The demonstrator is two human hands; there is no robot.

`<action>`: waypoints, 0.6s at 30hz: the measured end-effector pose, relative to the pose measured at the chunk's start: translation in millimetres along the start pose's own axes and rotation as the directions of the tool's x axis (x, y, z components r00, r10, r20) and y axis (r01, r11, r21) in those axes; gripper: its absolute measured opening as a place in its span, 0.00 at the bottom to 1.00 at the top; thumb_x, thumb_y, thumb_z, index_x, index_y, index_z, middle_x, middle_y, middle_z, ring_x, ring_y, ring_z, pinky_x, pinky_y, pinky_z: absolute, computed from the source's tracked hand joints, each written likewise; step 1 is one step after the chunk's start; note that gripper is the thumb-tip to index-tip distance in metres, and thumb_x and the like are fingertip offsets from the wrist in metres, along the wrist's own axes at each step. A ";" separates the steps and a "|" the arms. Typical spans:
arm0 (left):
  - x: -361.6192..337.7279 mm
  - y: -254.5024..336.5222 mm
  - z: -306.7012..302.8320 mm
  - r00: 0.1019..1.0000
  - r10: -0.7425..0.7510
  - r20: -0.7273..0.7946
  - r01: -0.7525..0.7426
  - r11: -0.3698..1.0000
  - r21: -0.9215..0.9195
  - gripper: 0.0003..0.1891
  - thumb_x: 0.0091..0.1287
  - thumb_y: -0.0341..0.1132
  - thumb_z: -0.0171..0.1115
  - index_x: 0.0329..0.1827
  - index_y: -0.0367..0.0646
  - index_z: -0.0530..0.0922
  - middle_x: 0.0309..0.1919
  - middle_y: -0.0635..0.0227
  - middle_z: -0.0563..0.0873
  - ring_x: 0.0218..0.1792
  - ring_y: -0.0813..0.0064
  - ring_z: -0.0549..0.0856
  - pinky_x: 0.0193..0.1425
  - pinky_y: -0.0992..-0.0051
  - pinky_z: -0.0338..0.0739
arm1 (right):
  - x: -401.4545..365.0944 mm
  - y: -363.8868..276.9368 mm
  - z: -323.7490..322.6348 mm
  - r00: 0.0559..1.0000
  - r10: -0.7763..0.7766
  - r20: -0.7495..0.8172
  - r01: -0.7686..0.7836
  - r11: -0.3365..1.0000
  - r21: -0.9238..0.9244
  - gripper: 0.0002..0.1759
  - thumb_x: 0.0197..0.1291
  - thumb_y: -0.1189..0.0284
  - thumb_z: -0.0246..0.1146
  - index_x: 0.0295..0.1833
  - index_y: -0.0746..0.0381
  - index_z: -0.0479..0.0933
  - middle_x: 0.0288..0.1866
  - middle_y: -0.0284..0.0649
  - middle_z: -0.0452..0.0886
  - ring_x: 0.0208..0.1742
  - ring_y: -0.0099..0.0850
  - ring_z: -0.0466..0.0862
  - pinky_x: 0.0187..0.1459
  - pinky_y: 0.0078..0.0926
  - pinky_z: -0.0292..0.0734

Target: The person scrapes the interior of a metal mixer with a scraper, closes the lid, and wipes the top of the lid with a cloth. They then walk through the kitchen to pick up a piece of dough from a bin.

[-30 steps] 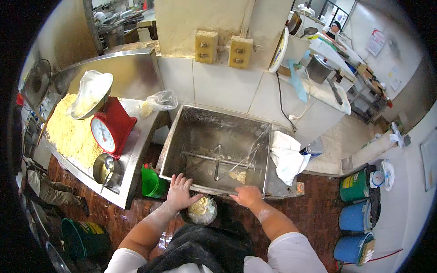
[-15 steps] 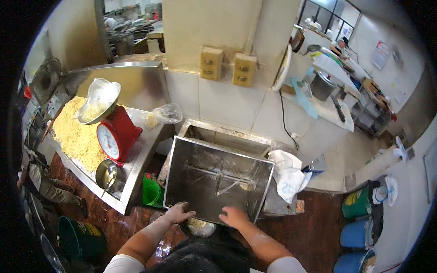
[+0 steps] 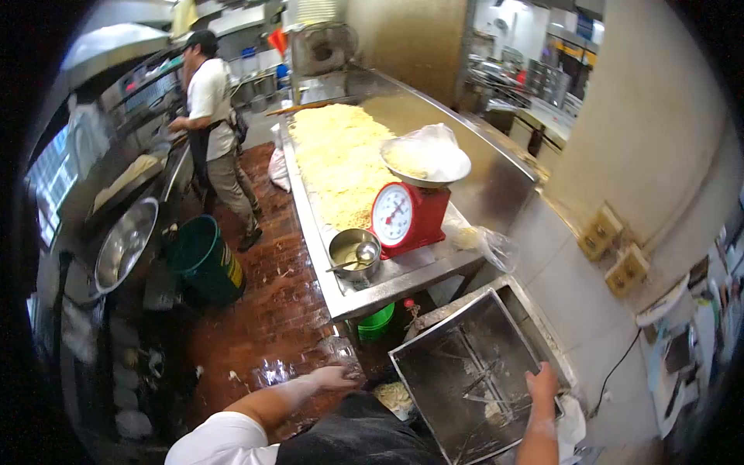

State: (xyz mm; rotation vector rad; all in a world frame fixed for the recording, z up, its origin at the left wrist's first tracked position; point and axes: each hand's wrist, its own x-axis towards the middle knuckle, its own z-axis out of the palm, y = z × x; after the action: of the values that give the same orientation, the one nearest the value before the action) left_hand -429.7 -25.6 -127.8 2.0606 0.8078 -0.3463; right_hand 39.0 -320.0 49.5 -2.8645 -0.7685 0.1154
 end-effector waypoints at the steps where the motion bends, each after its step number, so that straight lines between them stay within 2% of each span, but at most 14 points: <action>1: 4.8 -57.7 20.3 0.999 -0.037 -0.030 0.036 0.999 -0.037 0.32 0.55 0.60 0.57 0.52 0.41 0.78 0.48 0.49 0.82 0.50 0.52 0.81 0.55 0.62 0.74 | 11.3 3.7 8.4 0.998 0.054 0.014 -0.053 0.998 -0.032 0.27 0.49 0.60 0.66 0.55 0.60 0.75 0.53 0.49 0.79 0.55 0.48 0.77 0.56 0.42 0.71; 2: -64.8 -21.8 -12.9 0.972 -0.186 -0.143 0.181 0.982 -0.050 0.33 0.54 0.59 0.59 0.51 0.39 0.79 0.46 0.48 0.83 0.49 0.52 0.82 0.54 0.63 0.74 | 20.0 3.1 13.9 0.994 0.110 0.026 -0.108 0.992 -0.057 0.26 0.49 0.61 0.65 0.54 0.60 0.75 0.52 0.50 0.79 0.55 0.48 0.78 0.55 0.43 0.71; 3: -71.2 -82.5 14.1 0.899 -0.431 -0.079 0.430 0.902 -0.027 0.30 0.55 0.58 0.59 0.49 0.39 0.80 0.46 0.46 0.83 0.50 0.53 0.82 0.55 0.62 0.74 | 25.7 3.8 15.1 0.996 0.084 0.026 -0.083 0.995 -0.055 0.26 0.49 0.61 0.65 0.54 0.60 0.75 0.52 0.50 0.79 0.55 0.48 0.78 0.55 0.43 0.71; 4: -101.3 -97.6 19.4 0.823 -0.565 -0.055 0.560 0.824 -0.088 0.28 0.57 0.56 0.60 0.49 0.40 0.81 0.46 0.49 0.83 0.48 0.56 0.83 0.54 0.63 0.74 | 26.2 0.1 11.0 0.998 0.059 0.029 -0.056 0.995 -0.082 0.24 0.49 0.62 0.65 0.52 0.60 0.76 0.50 0.49 0.80 0.52 0.48 0.79 0.52 0.44 0.73; 6: -159.0 -104.2 36.9 0.677 -0.735 0.038 0.691 0.617 -0.376 0.33 0.55 0.64 0.58 0.44 0.41 0.83 0.42 0.52 0.85 0.43 0.55 0.83 0.50 0.64 0.75 | 24.3 -10.2 14.5 0.999 0.007 0.043 -0.002 0.994 -0.109 0.22 0.49 0.63 0.65 0.50 0.60 0.77 0.48 0.48 0.81 0.49 0.48 0.80 0.50 0.45 0.74; 7: -169.0 -111.4 45.1 0.668 -0.743 0.041 0.694 0.602 -0.394 0.33 0.55 0.64 0.58 0.44 0.41 0.83 0.42 0.52 0.85 0.43 0.55 0.83 0.50 0.64 0.75 | 24.2 -11.3 17.3 0.999 0.052 -0.005 -0.052 0.990 -0.134 0.19 0.48 0.64 0.65 0.47 0.60 0.78 0.44 0.48 0.82 0.46 0.48 0.81 0.46 0.46 0.75; 9: -185.0 -132.1 63.1 0.625 -0.765 0.154 0.773 0.580 -0.258 0.24 0.58 0.54 0.63 0.48 0.44 0.83 0.45 0.58 0.85 0.45 0.65 0.83 0.50 0.67 0.75 | 19.8 -7.0 19.0 0.995 0.088 -0.052 -0.096 0.981 -0.170 0.16 0.48 0.66 0.65 0.44 0.60 0.79 0.41 0.48 0.83 0.43 0.48 0.82 0.43 0.46 0.76; 10: -169.1 -193.4 103.5 0.754 -0.626 0.199 0.656 0.732 -0.184 0.24 0.58 0.55 0.63 0.49 0.47 0.82 0.46 0.58 0.84 0.46 0.66 0.83 0.51 0.67 0.75 | 19.4 -7.1 20.2 0.992 0.069 -0.101 -0.082 0.988 -0.129 0.13 0.47 0.67 0.65 0.38 0.62 0.78 0.38 0.50 0.82 0.41 0.51 0.81 0.41 0.47 0.75; 11: -160.5 -201.5 110.7 0.750 -0.631 0.198 0.661 0.726 -0.191 0.24 0.58 0.55 0.63 0.49 0.47 0.82 0.46 0.58 0.84 0.46 0.66 0.83 0.51 0.67 0.75 | 16.3 -8.2 23.3 0.988 0.056 -0.145 -0.069 0.994 -0.085 0.11 0.46 0.68 0.66 0.31 0.65 0.77 0.35 0.53 0.81 0.40 0.54 0.80 0.38 0.48 0.74; 12: -152.6 -204.0 113.5 0.791 -0.589 0.167 0.611 0.775 -0.159 0.24 0.57 0.55 0.63 0.49 0.45 0.82 0.47 0.56 0.84 0.46 0.63 0.83 0.51 0.67 0.75 | 10.8 -10.4 26.5 0.989 0.051 -0.142 -0.063 0.995 -0.082 0.11 0.46 0.68 0.66 0.31 0.65 0.77 0.35 0.53 0.81 0.40 0.54 0.80 0.38 0.48 0.74; 14: -143.3 -168.4 89.4 0.842 -0.532 0.093 0.540 0.825 -0.169 0.27 0.57 0.55 0.63 0.49 0.43 0.81 0.48 0.54 0.83 0.48 0.59 0.82 0.53 0.66 0.74 | -3.3 -15.3 33.4 0.982 0.084 -0.167 -0.106 0.986 -0.125 0.11 0.46 0.70 0.67 0.36 0.61 0.79 0.36 0.51 0.82 0.40 0.52 0.81 0.40 0.47 0.75; 15: -151.4 -104.1 42.7 0.852 -0.521 0.048 0.518 0.828 -0.213 0.28 0.56 0.56 0.63 0.50 0.42 0.81 0.49 0.53 0.83 0.49 0.56 0.82 0.55 0.66 0.74 | -12.8 -14.8 42.8 0.983 0.084 -0.164 -0.105 0.986 -0.128 0.11 0.46 0.70 0.67 0.36 0.61 0.79 0.36 0.51 0.82 0.40 0.52 0.81 0.40 0.47 0.75; 17: -114.6 -121.3 42.0 0.846 -0.529 0.076 0.534 0.835 -0.136 0.31 0.55 0.58 0.63 0.51 0.39 0.80 0.51 0.49 0.81 0.52 0.52 0.80 0.58 0.65 0.73 | -32.5 -17.7 59.8 0.971 0.110 -0.211 -0.142 0.980 -0.140 0.13 0.47 0.74 0.62 0.42 0.58 0.80 0.37 0.48 0.83 0.38 0.47 0.83 0.39 0.45 0.76; 18: -105.8 -117.8 36.5 0.864 -0.504 0.014 0.498 0.848 -0.180 0.33 0.54 0.58 0.62 0.51 0.37 0.79 0.51 0.47 0.81 0.52 0.52 0.80 0.58 0.64 0.72 | -51.6 -35.7 56.2 0.971 0.109 -0.211 -0.141 0.980 -0.143 0.13 0.47 0.74 0.62 0.42 0.58 0.80 0.37 0.48 0.83 0.38 0.47 0.83 0.39 0.45 0.76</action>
State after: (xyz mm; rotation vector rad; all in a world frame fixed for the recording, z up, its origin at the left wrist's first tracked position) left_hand -584.8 -51.0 -169.0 1.6683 1.3532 -0.5053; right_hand -29.7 -307.3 2.5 -3.0096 -0.5807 -0.2283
